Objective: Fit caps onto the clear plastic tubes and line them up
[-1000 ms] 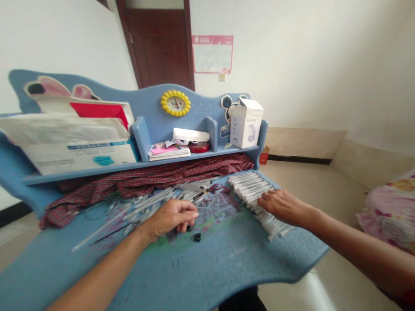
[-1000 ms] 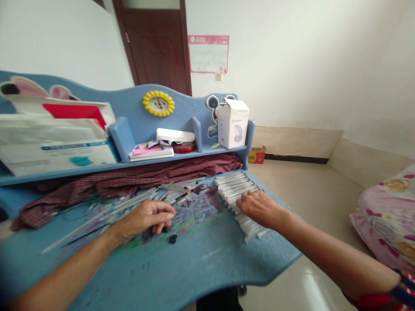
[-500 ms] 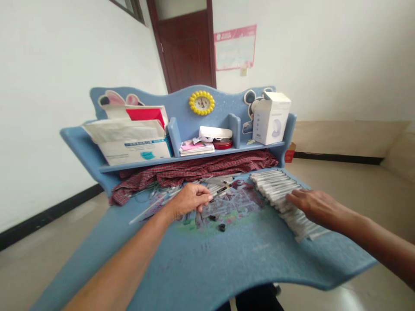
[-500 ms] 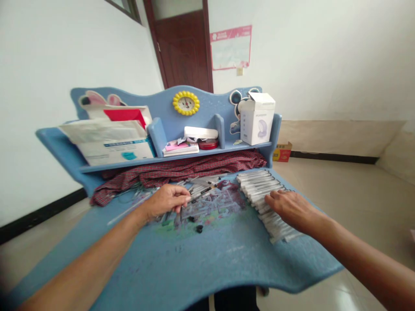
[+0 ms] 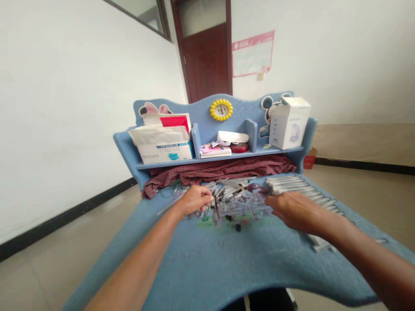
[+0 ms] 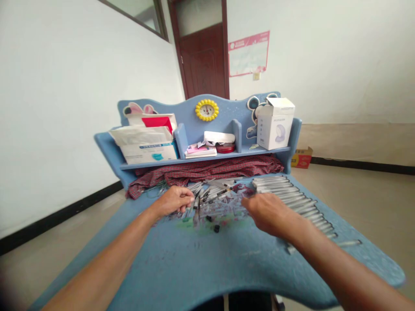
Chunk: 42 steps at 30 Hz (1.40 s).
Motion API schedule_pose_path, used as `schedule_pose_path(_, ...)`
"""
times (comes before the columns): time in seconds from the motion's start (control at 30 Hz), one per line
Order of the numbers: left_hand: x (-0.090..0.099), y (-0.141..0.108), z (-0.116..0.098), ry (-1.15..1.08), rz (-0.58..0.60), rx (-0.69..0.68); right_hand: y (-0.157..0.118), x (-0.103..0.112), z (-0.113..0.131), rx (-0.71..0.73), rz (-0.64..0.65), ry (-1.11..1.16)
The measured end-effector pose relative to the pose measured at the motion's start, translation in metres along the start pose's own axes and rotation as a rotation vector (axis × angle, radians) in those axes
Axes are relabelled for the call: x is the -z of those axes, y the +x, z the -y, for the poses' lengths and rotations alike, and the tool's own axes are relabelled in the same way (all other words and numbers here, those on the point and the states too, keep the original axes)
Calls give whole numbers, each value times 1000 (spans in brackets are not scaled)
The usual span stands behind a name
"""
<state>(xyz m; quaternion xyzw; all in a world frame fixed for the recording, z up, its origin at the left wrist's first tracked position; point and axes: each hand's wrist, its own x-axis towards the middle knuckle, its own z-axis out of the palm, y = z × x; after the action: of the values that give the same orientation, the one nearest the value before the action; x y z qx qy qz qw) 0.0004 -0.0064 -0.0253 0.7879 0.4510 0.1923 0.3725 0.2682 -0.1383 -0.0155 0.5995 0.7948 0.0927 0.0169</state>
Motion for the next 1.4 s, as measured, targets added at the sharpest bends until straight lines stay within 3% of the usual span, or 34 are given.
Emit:
schedule_pose_path(0.23,6,-9,24,76,-102,56,83,13,50,80,62,117)
schedule_pose_path(0.37,11,-11,35,144,-146,58,109,3,64,84,75,142)
schedule_pose_path(0.47,13,-10,40,215,-187,40,121,-9,62,-11,50,154)
schedule_pose_path(0.8,9,-9,42,377,-227,-28,129,-45,18,-339,-61,181)
schedule_pose_path(1.4,1,-10,38,438,-248,-106,130,-56,43,-242,-107,52)
